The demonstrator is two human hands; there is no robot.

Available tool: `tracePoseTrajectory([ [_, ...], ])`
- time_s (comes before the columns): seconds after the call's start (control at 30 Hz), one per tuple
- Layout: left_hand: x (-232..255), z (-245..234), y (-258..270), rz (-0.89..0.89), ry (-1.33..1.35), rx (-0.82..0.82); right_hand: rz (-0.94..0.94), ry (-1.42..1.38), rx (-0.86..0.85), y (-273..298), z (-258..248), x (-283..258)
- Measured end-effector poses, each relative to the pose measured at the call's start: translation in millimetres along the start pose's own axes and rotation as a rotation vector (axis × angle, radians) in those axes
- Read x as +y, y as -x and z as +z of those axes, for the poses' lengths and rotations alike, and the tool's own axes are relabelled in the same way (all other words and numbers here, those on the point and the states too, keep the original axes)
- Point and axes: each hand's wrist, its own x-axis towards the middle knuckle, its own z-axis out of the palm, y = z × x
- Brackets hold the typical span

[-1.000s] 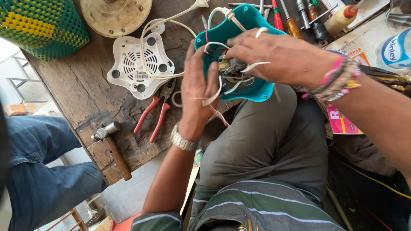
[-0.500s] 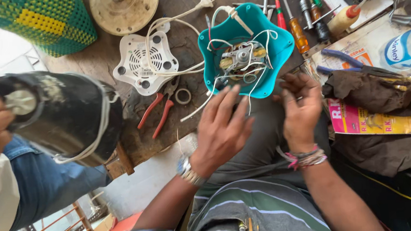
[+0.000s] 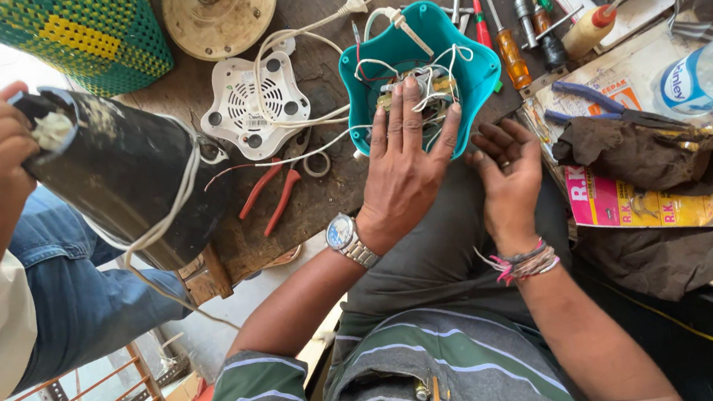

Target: The person repairs a small blue and white electric appliance, likely a mixer or grinder, by manipulating its internal wiring and components. They use a screwdriver to adjust screws on the base and pliers to handle wires, while the device rests on their lap.

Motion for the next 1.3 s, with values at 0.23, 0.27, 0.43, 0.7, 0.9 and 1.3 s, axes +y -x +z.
tracePoseTrajectory([
  [0.23,-5.1,5.1,-0.8,0.054,0.018,0.047,0.353,-0.405,0.0,-0.4,26.0,-32.3],
  [0.27,-5.7,3.6,-1.1,0.059,0.024,0.025,0.394,-0.44,0.001,1.5,29.9,-31.6],
  [0.43,-10.5,-0.4,-11.5,0.1,0.051,0.014,0.466,-0.497,-0.026,3.4,37.1,-13.0],
  [0.7,-55.9,-2.8,-50.2,0.054,0.179,-0.049,0.626,-0.597,-0.012,-29.5,48.1,46.1],
  [0.9,-103.7,-9.6,-65.4,-0.031,0.383,-0.009,0.644,-0.686,-0.055,-61.9,72.3,87.7],
  [1.3,-142.3,52.8,9.7,-0.745,2.107,0.297,-0.404,0.416,-0.235,-33.4,39.0,-99.6],
])
